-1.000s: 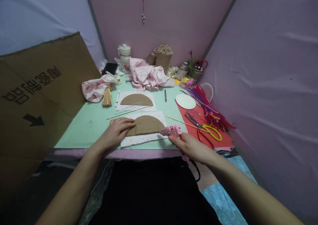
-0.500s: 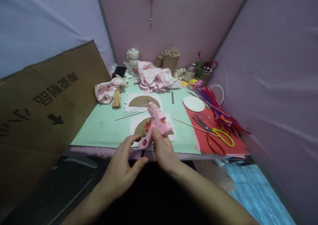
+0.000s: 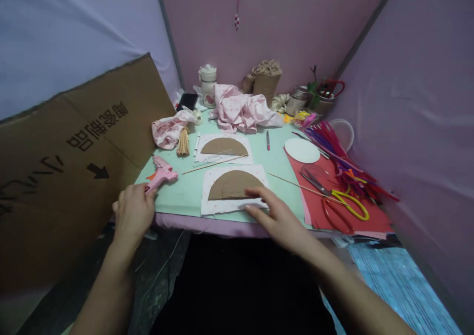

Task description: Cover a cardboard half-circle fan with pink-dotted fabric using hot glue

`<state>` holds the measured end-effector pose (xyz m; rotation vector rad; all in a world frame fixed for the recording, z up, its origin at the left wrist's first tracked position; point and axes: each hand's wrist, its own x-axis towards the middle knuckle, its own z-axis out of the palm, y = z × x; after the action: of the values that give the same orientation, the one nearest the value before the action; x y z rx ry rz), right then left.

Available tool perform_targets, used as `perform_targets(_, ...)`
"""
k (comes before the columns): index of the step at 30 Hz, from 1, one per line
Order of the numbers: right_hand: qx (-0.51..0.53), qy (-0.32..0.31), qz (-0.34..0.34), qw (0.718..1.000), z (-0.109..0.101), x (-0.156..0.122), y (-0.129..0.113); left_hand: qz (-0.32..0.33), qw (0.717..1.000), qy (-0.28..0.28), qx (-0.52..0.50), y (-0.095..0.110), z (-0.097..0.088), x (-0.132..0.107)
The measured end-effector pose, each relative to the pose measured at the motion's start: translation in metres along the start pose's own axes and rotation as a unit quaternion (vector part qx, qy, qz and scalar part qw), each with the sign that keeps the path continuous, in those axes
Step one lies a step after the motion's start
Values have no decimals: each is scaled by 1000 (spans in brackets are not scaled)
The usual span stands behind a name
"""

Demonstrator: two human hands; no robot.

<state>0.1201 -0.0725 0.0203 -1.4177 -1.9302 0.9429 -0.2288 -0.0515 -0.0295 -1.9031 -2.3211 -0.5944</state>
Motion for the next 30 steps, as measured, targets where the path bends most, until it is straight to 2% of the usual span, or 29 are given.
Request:
perform_targets(3, -117, 76, -61, 988, -20, -10, 37, -17, 1000, 15, 9, -6, 5, 2)
perform_targets(5, -201, 105, -105, 968, -27, -14, 60, -15, 998, 57, -8, 1, 3, -3)
perform_targets(7, -278, 124, -141, 942, -28, -15, 76, 39, 993, 104, -42, 16, 0, -14)
perform_targets(8, -306, 128, -157, 930, -27, -15, 81, 92, 987, 116, -64, 26, -1, -20)
perform_targets(10, -342, 123, -187, 913, -23, -12, 85, 236, 963, 76, -107, 48, 1, -32)
perform_targets(12, -359, 113, -216, 901, -17, -8, 83, 322, 938, 23, -123, 68, 7, -41)
perform_targets(14, -371, 109, -238, 891, -12, -4, 79, 344, 929, 5, -134, 82, 16, -44)
perform_targets(17, -380, 113, -258, 881, -8, 1, 76, 342, 928, 4, -148, 89, 24, -41)
perform_targets(19, -370, 120, -252, 886, -6, 2, 76, 345, 926, -2, -154, 87, 26, -38)
perform_targets(23, -306, 137, -198, 921, -3, 4, 78, 365, 916, -17, -166, 85, 24, -35)
perform_targets(30, -182, 135, -133, 965, 0, 14, 79, 359, 902, -29, -237, 94, 30, -19)
